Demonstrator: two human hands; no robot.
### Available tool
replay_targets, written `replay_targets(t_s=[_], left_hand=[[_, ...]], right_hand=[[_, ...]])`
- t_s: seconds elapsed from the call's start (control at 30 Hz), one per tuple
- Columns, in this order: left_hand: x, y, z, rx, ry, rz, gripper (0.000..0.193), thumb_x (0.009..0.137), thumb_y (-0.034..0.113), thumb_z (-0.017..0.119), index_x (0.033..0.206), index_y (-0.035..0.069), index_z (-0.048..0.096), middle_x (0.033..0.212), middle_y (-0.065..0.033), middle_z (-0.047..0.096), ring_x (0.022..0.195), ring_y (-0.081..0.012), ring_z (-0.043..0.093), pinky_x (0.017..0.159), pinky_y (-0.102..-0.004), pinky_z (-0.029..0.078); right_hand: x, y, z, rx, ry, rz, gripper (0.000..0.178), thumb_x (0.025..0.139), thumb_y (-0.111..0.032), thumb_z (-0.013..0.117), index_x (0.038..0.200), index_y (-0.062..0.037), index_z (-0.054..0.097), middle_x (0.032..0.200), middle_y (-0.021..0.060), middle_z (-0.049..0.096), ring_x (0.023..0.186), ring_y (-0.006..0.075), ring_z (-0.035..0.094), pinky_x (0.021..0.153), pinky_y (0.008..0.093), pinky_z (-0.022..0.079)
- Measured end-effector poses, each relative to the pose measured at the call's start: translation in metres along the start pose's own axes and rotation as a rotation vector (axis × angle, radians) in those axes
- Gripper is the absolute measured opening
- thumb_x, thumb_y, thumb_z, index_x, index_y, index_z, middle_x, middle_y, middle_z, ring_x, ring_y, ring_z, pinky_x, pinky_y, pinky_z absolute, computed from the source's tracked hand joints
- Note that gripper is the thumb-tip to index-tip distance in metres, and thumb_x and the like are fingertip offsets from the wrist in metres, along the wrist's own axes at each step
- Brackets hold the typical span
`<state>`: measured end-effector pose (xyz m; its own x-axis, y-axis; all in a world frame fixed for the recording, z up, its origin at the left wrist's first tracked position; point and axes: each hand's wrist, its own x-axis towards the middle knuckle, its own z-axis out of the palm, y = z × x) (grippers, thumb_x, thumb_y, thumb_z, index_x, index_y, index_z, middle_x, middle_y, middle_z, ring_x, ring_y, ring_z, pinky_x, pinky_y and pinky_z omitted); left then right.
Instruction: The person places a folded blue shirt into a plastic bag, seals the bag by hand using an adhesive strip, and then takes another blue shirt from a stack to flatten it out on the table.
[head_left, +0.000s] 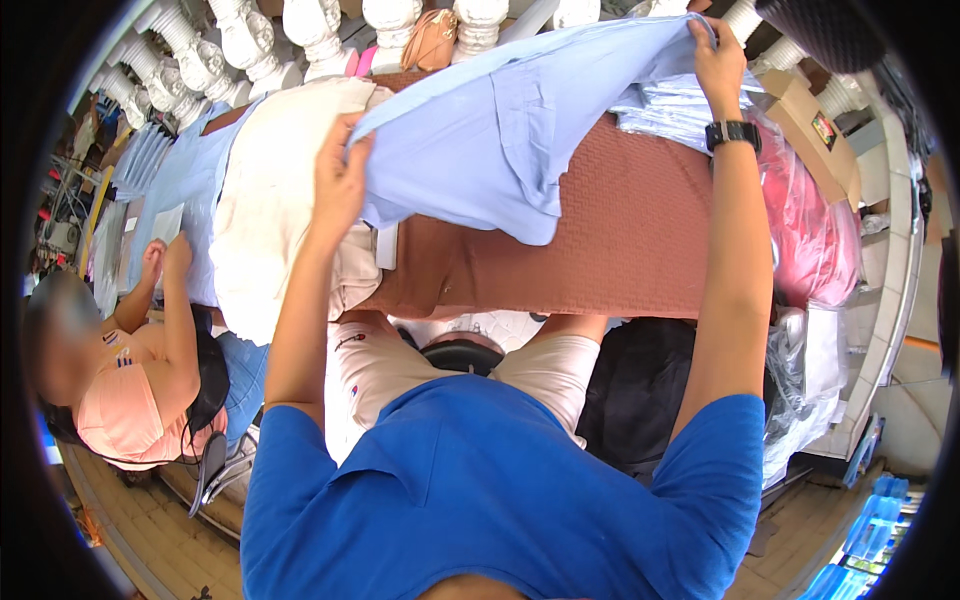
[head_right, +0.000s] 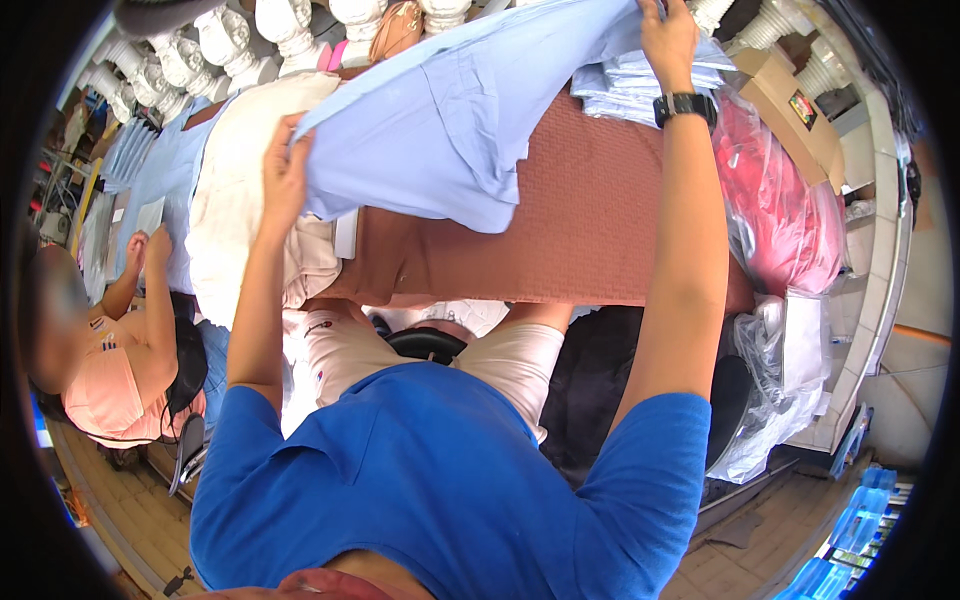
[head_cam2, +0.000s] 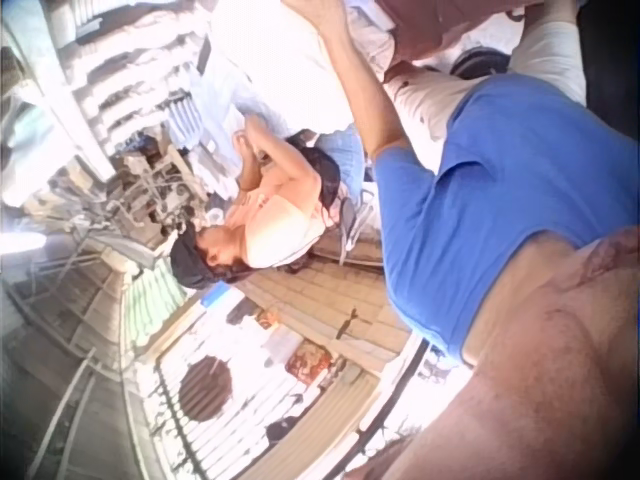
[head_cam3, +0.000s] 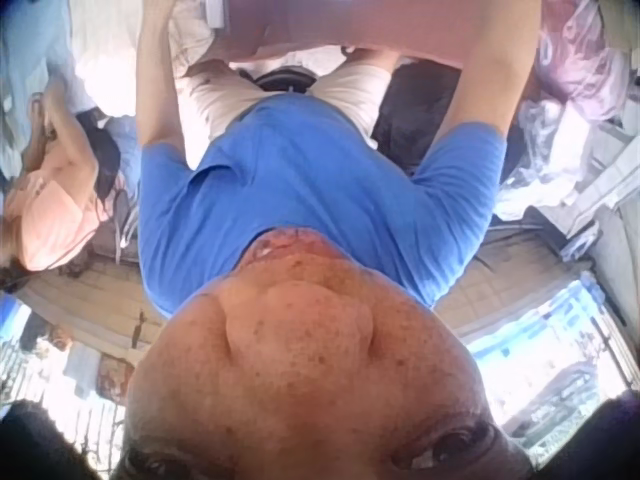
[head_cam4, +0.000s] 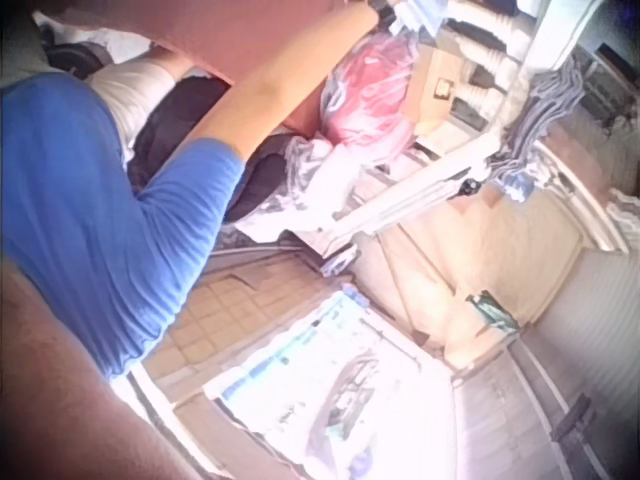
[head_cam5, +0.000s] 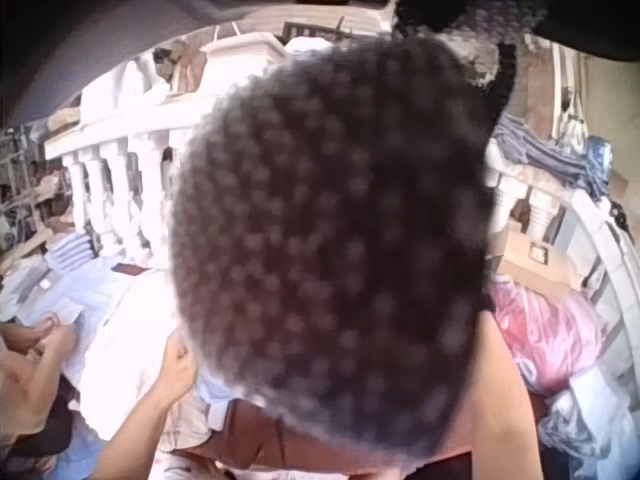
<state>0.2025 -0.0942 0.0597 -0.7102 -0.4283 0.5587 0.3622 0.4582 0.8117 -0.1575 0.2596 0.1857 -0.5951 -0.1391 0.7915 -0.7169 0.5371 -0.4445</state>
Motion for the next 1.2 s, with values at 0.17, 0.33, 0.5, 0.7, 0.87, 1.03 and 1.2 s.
replay_targets(t_s=[0.17,0.33,0.5,0.7,0.87,1.03,1.2], left_hand=[[0.029,-0.002,-0.023,-0.075,-0.106,-0.402,0.014,0.099,0.012,0.058,0.109,0.004,0.064,0.091,-0.0002,0.065,0.088,-0.008,0.056,0.084,-0.0226,0.044],[-0.01,-0.139,-0.032,0.301,-0.316,-0.55,0.015,0.095,0.005,0.061,0.11,0.007,0.058,0.093,-0.005,0.065,0.088,-0.0118,0.058,0.084,-0.0258,0.046],[-0.04,-0.16,-0.037,0.225,-0.384,-0.285,0.02,0.091,-0.007,0.059,0.106,0.005,0.054,0.097,-0.0057,0.064,0.092,-0.0167,0.06,0.088,-0.0298,0.047],[-0.041,-0.114,-0.041,0.411,-0.483,-0.302,0.025,0.092,-0.008,0.057,0.112,0.003,0.063,0.108,-0.0103,0.069,0.1,-0.0207,0.065,0.091,-0.0323,0.048],[-0.044,-0.104,-0.046,0.428,-0.504,-0.267,0.031,0.088,-0.005,0.066,0.118,0.004,0.064,0.104,-0.0122,0.07,0.097,-0.0227,0.066,0.086,-0.0334,0.05],[-0.05,-0.09,-0.05,0.442,-0.468,-0.353,0.03,0.081,-0.005,0.075,0.106,0.003,0.061,0.094,-0.0103,0.067,0.09,-0.0204,0.062,0.082,-0.0334,0.05],[-0.046,-0.082,-0.055,0.537,-0.431,-0.288,0.028,0.079,-0.005,0.076,0.092,0.003,0.052,0.081,-0.0077,0.057,0.074,-0.0163,0.054,0.07,-0.0326,0.048]], right_hand=[[-0.042,0.04,-0.01,0.207,-0.311,0.3,0.074,0.089,-0.046,0.076,0.128,0.0138,0.058,0.112,0.0185,0.071,0.099,0.0213,0.067,0.091,0.0327,0.052],[-0.131,0.104,0.0,0.31,-0.509,0.497,0.032,0.081,-0.014,0.085,0.098,-0.004,0.061,0.085,0.0057,0.066,0.075,0.0133,0.061,0.065,0.0293,0.05],[-0.185,0.134,-0.006,0.361,-0.608,0.625,0.035,0.08,0.0,0.082,0.106,-0.0006,0.058,0.094,0.0116,0.07,0.085,0.0172,0.066,0.073,0.0312,0.053],[-0.205,0.157,-0.015,0.236,-0.664,0.621,0.029,0.082,0.003,0.079,0.105,-0.0018,0.061,0.095,0.0094,0.069,0.083,0.0167,0.065,0.072,0.0312,0.054],[-0.212,0.162,-0.023,0.112,-0.662,0.565,0.025,0.081,0.003,0.078,0.102,-0.0037,0.067,0.089,0.0079,0.07,0.082,0.0151,0.065,0.07,0.0303,0.054],[-0.224,0.149,-0.032,-0.073,-0.787,0.407,0.02,0.075,0.004,0.079,0.092,-0.0029,0.071,0.086,0.0075,0.071,0.08,0.0156,0.067,0.072,0.0325,0.055],[-0.233,0.151,-0.042,-0.115,-0.815,0.337,0.021,0.074,0.004,0.079,0.093,-0.0025,0.072,0.087,0.0107,0.073,0.082,0.0193,0.07,0.075,0.035,0.056]])
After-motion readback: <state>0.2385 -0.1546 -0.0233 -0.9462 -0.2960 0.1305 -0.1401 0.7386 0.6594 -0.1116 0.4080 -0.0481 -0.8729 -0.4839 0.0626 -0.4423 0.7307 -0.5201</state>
